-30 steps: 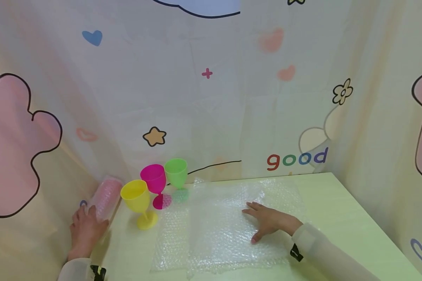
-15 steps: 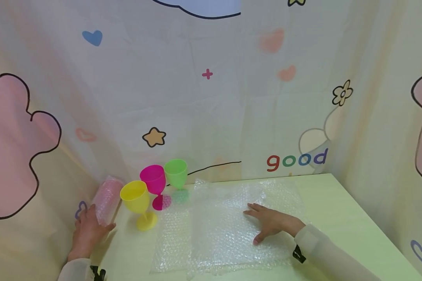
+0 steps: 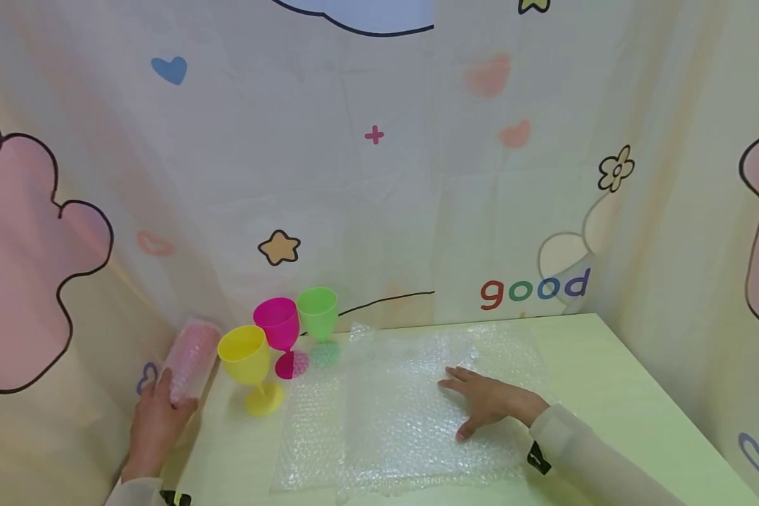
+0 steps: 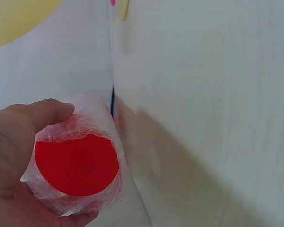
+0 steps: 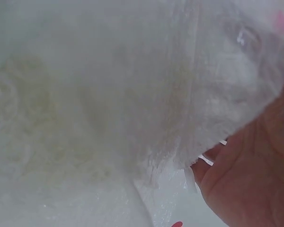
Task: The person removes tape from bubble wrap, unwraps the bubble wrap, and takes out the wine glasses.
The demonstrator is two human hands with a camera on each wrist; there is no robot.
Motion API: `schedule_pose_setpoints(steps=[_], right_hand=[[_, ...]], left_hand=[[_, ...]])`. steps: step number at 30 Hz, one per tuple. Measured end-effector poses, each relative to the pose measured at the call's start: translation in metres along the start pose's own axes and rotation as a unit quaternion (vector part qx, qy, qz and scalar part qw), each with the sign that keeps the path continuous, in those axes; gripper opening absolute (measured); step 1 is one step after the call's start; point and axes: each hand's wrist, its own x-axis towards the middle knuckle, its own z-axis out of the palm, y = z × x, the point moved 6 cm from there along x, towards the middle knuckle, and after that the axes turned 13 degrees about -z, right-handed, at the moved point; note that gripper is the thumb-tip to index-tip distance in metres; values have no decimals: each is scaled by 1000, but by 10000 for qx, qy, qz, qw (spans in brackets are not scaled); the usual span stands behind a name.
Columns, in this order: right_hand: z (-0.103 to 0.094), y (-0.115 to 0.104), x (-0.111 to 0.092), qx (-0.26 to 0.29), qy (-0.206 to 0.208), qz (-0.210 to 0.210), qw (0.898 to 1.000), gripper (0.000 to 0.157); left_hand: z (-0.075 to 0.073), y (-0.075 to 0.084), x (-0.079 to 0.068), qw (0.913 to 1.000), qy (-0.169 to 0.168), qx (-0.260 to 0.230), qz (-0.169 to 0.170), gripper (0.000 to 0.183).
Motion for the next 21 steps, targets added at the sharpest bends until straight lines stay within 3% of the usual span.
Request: schedule_pose_setpoints(steps=[7,16,21], right_hand=[[0,0,-1,38,2,-31,10000,103],[0,-1,0,47,-4,-14,10000,102],[-2,-2,-1,74,36,-5,10000,101]], left_hand=[[-26,19,-17,9967,741,-242,214,81],[-60,45,-41,9930,1105,-248,335,85],[-79,66,-51,9777,1851,-610,782,82]])
